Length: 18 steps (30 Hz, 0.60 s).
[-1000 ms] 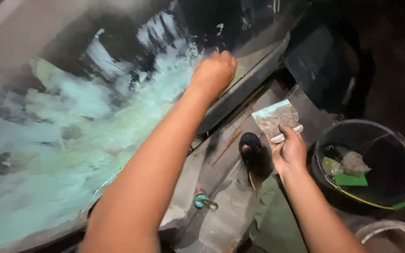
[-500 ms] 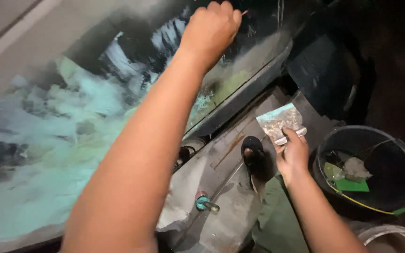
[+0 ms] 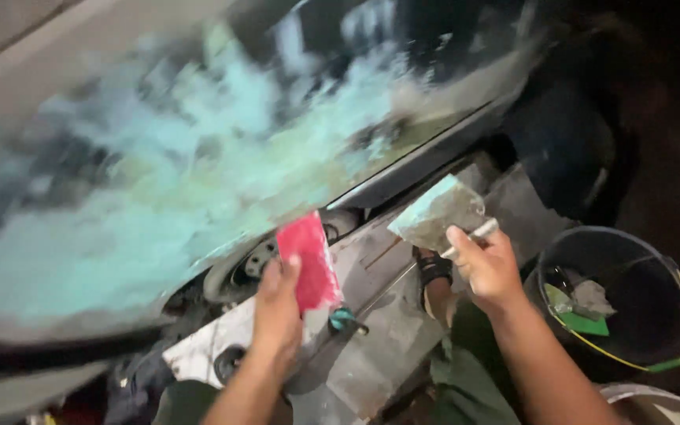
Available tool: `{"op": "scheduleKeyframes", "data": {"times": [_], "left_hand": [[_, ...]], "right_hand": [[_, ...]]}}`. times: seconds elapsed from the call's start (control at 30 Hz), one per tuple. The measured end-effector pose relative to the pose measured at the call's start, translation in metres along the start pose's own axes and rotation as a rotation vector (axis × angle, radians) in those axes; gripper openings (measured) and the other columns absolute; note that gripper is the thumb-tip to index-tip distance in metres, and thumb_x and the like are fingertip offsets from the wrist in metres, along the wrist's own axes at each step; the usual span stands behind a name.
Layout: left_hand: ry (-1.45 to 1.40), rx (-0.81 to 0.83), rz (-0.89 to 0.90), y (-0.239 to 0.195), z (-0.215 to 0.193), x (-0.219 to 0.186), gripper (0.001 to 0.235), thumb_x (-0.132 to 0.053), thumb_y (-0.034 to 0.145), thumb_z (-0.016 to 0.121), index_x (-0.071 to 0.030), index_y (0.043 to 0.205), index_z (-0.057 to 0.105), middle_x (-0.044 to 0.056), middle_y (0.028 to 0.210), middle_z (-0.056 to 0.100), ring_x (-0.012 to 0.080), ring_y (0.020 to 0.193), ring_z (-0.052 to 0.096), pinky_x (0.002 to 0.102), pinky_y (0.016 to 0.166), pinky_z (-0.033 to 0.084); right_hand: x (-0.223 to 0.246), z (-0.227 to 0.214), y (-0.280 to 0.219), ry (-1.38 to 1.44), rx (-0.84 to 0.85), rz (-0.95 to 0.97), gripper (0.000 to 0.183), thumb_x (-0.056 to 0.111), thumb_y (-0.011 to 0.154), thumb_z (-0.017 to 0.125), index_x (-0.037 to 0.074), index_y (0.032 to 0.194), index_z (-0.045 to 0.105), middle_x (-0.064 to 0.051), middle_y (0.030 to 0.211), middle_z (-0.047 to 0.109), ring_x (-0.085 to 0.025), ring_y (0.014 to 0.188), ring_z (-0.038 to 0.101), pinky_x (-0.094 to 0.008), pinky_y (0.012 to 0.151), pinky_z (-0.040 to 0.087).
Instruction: The person uses a red sanding block and a metal scraper to smooth and remove filler material from the side panel of a vehicle. They repeatedly transfer filler from the sanding block to the scraper and apply it to the car's surface.
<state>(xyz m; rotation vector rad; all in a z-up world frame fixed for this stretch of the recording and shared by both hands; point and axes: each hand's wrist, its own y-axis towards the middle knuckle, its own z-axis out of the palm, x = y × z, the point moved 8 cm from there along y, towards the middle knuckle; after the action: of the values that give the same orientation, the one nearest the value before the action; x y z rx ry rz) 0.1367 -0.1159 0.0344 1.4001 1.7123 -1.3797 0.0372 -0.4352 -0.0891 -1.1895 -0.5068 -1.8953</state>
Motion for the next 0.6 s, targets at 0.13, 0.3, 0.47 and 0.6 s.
{"op": "scheduleKeyframes", "data": {"times": [0.13,0.3,0.47,0.6], "left_hand": [[-0.245,0.003,-0.214,-0.038,-0.016,0.077,0.046,-0.04,0.096,0.05,-0.019,0.133,0.07,0.001,0.134,0.074,0.0168,0.128,0.066,0.03,0.105,0.046],[-0.537,-0.009,-0.06,-0.049,-0.035,0.112,0.023,-0.028,0.099,0.056,-0.011,0.11,0.068,0.006,0.1,0.068,0.0159,0.096,0.057,0.026,0.091,0.039],[-0.527,0.132,0.059,-0.063,-0.054,0.107,0.023,-0.035,0.103,0.052,-0.012,0.103,0.057,0.003,0.093,0.058,0.0151,0.09,0.053,0.03,0.084,0.041],[-0.598,0.046,0.17,-0.073,-0.083,0.1,0.027,-0.03,0.102,0.05,-0.01,0.115,0.06,0.006,0.108,0.069,0.0147,0.101,0.059,0.029,0.095,0.046]], "right_hand": [[0.048,0.091,-0.062,-0.626,0.297,-0.174,0.032,0.012,0.093,0.07,0.002,0.123,0.076,-0.005,0.111,0.079,-0.014,0.1,0.071,-0.028,0.084,0.057],[0.065,0.188,-0.14,-0.687,0.755,-0.704,0.032,-0.006,0.096,0.058,0.006,0.123,0.07,-0.015,0.129,0.072,-0.031,0.124,0.072,-0.045,0.111,0.059],[0.053,0.227,-0.187,-0.941,0.806,-1.004,0.027,0.004,0.097,0.063,0.009,0.122,0.072,-0.014,0.129,0.07,-0.035,0.12,0.072,-0.046,0.101,0.065],[0.038,0.24,-0.211,-1.086,0.811,-1.087,0.036,0.024,0.107,0.042,0.015,0.127,0.07,-0.01,0.134,0.067,-0.037,0.124,0.069,-0.05,0.106,0.06]]}}
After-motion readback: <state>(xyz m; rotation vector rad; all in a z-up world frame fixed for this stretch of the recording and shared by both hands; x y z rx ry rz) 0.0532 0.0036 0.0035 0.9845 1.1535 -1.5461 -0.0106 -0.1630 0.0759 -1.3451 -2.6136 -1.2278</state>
